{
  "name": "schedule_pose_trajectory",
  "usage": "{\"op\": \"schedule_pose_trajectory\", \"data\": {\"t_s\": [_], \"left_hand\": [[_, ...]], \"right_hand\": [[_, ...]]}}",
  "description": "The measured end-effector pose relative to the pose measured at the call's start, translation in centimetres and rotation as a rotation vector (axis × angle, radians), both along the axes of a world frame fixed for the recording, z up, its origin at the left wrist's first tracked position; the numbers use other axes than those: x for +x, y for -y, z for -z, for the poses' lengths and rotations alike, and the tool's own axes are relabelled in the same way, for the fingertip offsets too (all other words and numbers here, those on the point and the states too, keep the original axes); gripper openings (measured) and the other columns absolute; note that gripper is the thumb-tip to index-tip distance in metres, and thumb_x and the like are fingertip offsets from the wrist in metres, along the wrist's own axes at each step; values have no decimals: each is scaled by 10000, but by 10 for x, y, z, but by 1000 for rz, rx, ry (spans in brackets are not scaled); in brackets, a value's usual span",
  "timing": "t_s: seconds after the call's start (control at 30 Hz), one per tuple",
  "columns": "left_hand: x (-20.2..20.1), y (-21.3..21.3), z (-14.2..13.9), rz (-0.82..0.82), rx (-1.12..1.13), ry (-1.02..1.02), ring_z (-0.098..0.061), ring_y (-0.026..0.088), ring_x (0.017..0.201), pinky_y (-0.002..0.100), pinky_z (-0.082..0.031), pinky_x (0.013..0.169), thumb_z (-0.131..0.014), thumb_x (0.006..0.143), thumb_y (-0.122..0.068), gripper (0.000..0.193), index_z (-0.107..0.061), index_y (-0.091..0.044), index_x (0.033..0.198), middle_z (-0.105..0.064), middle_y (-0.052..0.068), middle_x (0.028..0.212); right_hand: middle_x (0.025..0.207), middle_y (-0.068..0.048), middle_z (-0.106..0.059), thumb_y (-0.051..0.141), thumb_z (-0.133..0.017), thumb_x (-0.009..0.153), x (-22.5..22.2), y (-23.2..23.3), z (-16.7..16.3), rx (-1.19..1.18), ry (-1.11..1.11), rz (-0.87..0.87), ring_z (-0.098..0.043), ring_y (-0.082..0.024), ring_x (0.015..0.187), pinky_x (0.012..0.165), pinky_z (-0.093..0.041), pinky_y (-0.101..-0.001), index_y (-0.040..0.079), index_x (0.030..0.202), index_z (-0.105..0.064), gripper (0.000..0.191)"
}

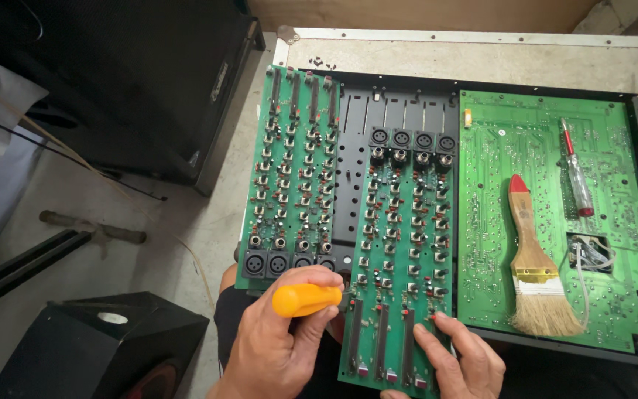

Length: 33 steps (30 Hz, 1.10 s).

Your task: The person uses a yellow-handled screwdriver to remove screws from green circuit boards mounted in an open audio mixer chassis, working along the channel strip boards one screw at a time while steadying the boards with the other hand. A paintbrush and other screwdrivers rest on the chassis nearby.

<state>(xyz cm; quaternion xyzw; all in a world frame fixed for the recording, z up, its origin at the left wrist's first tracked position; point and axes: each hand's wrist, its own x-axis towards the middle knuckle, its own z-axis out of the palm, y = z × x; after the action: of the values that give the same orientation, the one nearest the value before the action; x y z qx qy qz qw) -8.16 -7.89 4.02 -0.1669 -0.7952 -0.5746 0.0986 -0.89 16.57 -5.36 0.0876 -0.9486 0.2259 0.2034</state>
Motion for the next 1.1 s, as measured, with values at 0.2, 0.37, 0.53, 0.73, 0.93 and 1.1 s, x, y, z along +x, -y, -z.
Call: {"op": "schedule_pose_trajectory", "data": {"t_s": [0.2,0.37,0.53,0.73,0.93,1.1], "left_hand": [[9,-10,9,-123,136,110,-790,210,1034,312,-615,902,-681,969,-13,230,-610,-7,1188,-733,118,1158],[15,-17,15,-213,155,109,-789,195,1023,316,-615,900,-688,953,3,257,-615,-1,1199,-742,120,1139],[16,-16,20,-210,364,200,-754,213,1055,335,-579,956,-659,949,43,251,-626,26,1198,-720,142,1165],[17,-6,23,-217,562,278,-721,241,1096,362,-551,1016,-611,967,71,277,-601,41,1242,-676,154,1212],[14,-5,30,-133,558,243,-708,246,1122,370,-541,1045,-607,974,90,309,-575,49,1278,-664,174,1242],[12,-3,29,-139,505,260,-713,238,1130,359,-537,1046,-597,972,89,314,-572,52,1283,-673,169,1229]], "right_hand": [[1271,-94,-585,704,-735,685,-1,-2,0,18,14,-20,-512,-275,1202,1048,-389,-436,122,1185,-678,770],[1280,-90,-588,705,-736,673,-1,1,-2,-7,-12,3,-510,-273,1201,1055,-392,-430,131,1186,-682,771],[1271,-85,-595,694,-735,680,-1,4,-4,-27,-21,17,-515,-272,1193,1055,-394,-425,128,1177,-686,755],[1237,-68,-626,674,-706,718,-2,4,1,-9,-74,37,-558,-255,1150,1039,-413,-409,143,1158,-707,690],[1238,-55,-660,351,-703,792,-5,2,14,-25,-146,58,-615,-220,1095,998,-465,-363,199,1142,-741,383],[1229,-49,-657,197,-706,796,-7,-5,18,-27,-122,17,-649,-193,1081,962,-487,-320,211,1135,-745,342]]}}
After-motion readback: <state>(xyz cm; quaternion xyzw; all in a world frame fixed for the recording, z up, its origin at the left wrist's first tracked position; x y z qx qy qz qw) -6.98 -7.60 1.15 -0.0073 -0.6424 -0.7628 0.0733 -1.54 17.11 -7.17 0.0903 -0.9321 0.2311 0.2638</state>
